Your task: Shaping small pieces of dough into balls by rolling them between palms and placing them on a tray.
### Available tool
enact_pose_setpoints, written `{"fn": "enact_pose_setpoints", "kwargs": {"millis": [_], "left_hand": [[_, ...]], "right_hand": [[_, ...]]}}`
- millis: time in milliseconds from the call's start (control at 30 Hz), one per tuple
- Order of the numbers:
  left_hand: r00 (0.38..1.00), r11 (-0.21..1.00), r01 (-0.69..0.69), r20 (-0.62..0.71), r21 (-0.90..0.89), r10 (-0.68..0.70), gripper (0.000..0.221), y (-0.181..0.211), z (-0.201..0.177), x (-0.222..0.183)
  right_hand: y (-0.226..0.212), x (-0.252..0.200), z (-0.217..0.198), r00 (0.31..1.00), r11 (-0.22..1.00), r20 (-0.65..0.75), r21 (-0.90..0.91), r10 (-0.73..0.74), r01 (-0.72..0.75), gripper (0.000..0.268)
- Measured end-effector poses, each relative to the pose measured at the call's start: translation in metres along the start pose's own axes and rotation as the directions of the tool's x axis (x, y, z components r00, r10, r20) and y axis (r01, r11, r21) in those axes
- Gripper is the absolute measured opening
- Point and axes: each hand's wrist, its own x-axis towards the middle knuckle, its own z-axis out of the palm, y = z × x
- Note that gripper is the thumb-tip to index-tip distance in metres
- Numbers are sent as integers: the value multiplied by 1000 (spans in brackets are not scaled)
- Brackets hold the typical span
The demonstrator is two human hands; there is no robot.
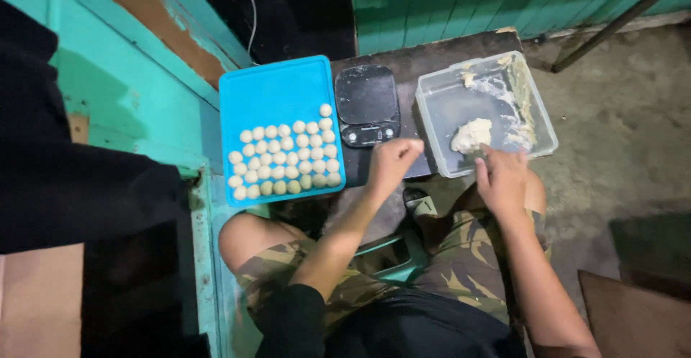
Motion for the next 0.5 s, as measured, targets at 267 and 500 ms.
{"fn": "enact_pose_setpoints", "kwargs": {"millis": [267,500], "left_hand": [[878,829,-471,71,301,474,31,13,72,5],[766,619,-642,401,452,502,51,-16,102,-27]], "right_hand": [[6,60,-36,956,985,259,65,138,-160,42],[28,116,-2,677,948,727,-124,-115,294,102]]}}
